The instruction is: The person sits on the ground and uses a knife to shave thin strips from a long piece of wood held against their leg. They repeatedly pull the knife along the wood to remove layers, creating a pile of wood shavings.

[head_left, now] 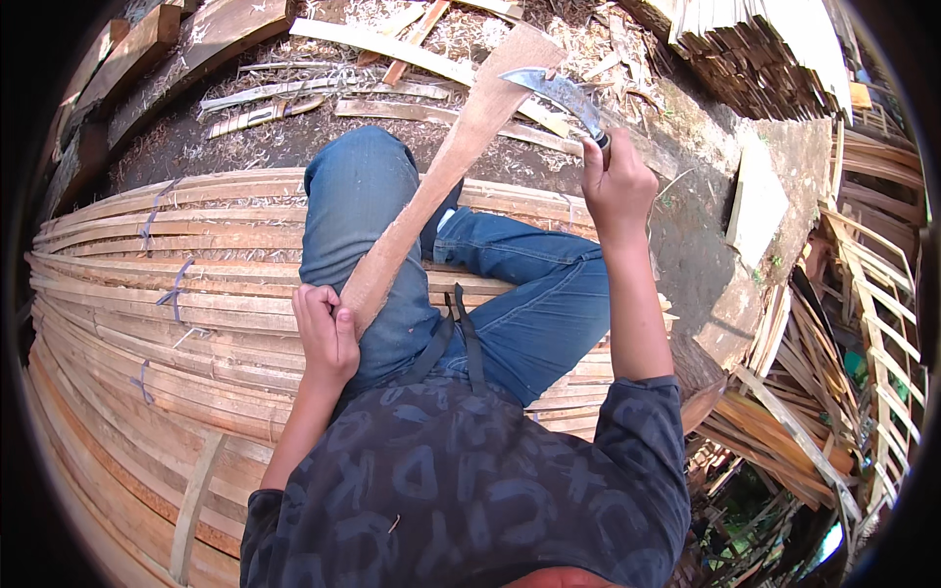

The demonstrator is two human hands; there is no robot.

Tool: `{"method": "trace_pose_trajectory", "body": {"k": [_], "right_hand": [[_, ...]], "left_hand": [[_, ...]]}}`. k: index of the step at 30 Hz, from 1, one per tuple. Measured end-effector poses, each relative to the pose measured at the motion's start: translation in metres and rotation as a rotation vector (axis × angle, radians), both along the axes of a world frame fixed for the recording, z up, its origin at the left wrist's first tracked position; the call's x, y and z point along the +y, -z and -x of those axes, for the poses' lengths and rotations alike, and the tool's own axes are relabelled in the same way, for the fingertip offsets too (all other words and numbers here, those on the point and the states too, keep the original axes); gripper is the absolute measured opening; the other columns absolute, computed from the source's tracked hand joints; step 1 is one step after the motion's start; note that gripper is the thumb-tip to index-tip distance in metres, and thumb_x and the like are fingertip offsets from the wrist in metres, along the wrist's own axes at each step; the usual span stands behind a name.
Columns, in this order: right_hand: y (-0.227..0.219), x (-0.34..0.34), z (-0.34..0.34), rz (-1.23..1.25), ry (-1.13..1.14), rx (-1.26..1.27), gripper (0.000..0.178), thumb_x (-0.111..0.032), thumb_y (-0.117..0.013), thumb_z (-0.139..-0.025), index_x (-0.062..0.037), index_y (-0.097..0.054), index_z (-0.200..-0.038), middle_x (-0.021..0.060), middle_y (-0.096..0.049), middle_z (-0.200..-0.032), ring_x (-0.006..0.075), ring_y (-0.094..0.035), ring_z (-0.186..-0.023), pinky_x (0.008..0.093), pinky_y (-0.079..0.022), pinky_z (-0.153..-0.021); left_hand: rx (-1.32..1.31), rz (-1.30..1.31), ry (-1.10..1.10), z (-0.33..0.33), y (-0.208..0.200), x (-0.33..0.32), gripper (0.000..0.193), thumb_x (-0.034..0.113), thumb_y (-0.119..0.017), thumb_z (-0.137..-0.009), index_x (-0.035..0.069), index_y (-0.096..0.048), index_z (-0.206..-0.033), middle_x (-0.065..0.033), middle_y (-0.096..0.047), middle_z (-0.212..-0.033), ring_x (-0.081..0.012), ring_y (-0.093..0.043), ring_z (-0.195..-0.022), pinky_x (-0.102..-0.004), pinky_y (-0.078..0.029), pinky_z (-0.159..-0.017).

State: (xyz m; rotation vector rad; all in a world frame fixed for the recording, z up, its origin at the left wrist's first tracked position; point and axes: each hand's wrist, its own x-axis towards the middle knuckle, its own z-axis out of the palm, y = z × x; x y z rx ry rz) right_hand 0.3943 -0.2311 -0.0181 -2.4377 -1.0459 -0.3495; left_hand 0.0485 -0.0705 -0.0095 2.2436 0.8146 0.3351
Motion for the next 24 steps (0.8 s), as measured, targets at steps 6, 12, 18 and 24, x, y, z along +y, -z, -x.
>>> {"method": "trace_pose_trajectory", "body": {"k": [6, 12, 18, 24], "right_hand": [[-0.008, 0.006, 0.015, -0.005, -0.016, 0.062, 0.033, -0.038, -0.064, -0.088, -0.0099, -0.052, -0.076, 0.0053, -0.050, -0.058, 0.0245, -0.054, -0.049, 0.0357, -0.043, -0.045], [-0.002, 0.005, 0.016, -0.053, -0.126, 0.092, 0.027, -0.031, -0.068, -0.086, -0.0088, -0.055, -0.080, 0.0052, -0.052, -0.057, 0.0239, -0.056, -0.048, 0.0351, -0.043, -0.044], [-0.005, -0.002, -0.026, 0.026, 0.170, 0.092, 0.034, -0.035, -0.060, -0.093, -0.0042, -0.055, -0.077, 0.0080, -0.053, -0.054, 0.0272, -0.057, -0.048, 0.0373, -0.043, -0.047], [-0.004, -0.010, -0.021, -0.266, 0.135, 0.273, 0.029, -0.023, -0.052, -0.098, -0.0012, -0.057, -0.080, 0.0117, -0.049, -0.052, 0.0269, -0.049, -0.044, 0.0362, -0.037, -0.047]], "left_hand": [[-0.034, -0.024, 0.032, 0.002, 0.001, 0.004, 0.027, 0.028, -0.044, -0.095, 0.001, -0.042, -0.091, -0.0138, -0.038, -0.084, -0.0290, -0.037, -0.078, -0.0398, -0.032, -0.074], [-0.035, -0.010, 0.022, 0.002, 0.003, 0.003, 0.025, 0.026, -0.046, -0.094, 0.001, -0.044, -0.092, -0.0137, -0.039, -0.085, -0.0298, -0.038, -0.078, -0.0398, -0.032, -0.075], [-0.021, -0.019, 0.025, 0.005, 0.001, 0.003, 0.026, 0.027, -0.046, -0.094, 0.001, -0.044, -0.093, -0.0142, -0.039, -0.085, -0.0306, -0.038, -0.079, -0.0407, -0.032, -0.076], [-0.031, -0.007, 0.025, 0.002, 0.005, 0.004, 0.027, 0.029, -0.047, -0.094, 0.001, -0.044, -0.093, -0.0144, -0.040, -0.086, -0.0312, -0.039, -0.081, -0.0413, -0.032, -0.077]]}}
